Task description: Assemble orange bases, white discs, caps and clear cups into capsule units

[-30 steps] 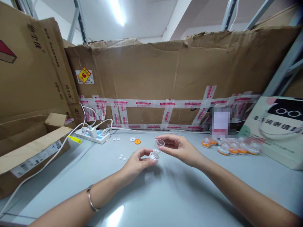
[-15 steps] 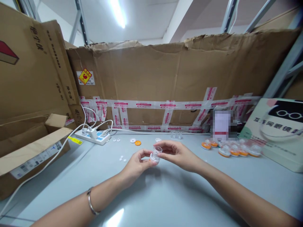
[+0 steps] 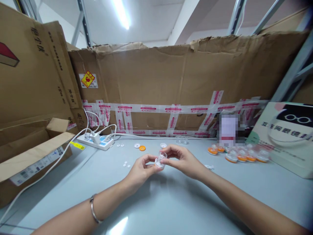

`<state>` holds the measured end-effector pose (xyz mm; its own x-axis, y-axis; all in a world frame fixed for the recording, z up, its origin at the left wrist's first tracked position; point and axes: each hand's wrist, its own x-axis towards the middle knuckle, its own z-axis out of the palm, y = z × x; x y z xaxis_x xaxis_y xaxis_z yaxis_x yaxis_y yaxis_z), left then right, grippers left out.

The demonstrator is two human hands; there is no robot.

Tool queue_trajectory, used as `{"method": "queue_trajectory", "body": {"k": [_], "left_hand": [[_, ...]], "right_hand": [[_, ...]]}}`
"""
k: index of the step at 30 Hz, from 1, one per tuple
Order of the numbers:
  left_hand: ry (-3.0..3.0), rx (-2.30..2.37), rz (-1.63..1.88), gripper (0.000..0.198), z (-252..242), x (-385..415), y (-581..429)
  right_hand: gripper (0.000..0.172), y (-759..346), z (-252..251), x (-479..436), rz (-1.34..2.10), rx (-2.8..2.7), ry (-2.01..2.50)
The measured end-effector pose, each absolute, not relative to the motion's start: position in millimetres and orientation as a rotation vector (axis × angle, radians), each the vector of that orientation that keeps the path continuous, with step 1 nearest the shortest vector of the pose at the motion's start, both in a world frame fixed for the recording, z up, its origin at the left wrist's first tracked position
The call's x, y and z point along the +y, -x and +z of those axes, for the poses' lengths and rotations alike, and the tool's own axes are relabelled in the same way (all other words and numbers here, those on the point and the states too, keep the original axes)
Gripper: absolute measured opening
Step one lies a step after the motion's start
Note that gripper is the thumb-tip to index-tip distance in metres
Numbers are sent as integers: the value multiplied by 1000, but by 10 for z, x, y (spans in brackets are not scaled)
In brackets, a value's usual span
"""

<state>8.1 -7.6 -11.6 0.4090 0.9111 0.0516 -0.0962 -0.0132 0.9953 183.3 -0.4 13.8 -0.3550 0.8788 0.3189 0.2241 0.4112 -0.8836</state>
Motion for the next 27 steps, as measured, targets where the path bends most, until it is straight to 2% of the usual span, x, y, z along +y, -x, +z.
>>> {"method": "queue_trajectory", "body": {"k": [3,8,12,17,27], "left_hand": [[-1344,812,949,35,-95,-88,-80],[-1374,757,973,34,-71,-81,-55],[-1365,751,953,35,-83,-78,-56],[-1357,728,969,33,-108,-74,-62],[-1289,735,979,32,-134,-53,-38]], "right_hand": [[24,-1807,114,-11,902,-1749,971],[23,-1800,155,-31,1168,-1700,811],[19,-1776,165,-33,1050,-1649,868],[16,-1735,110,-19,1206,-1566,791],[18,-1682,-7,26,1221,-1411,775]]}}
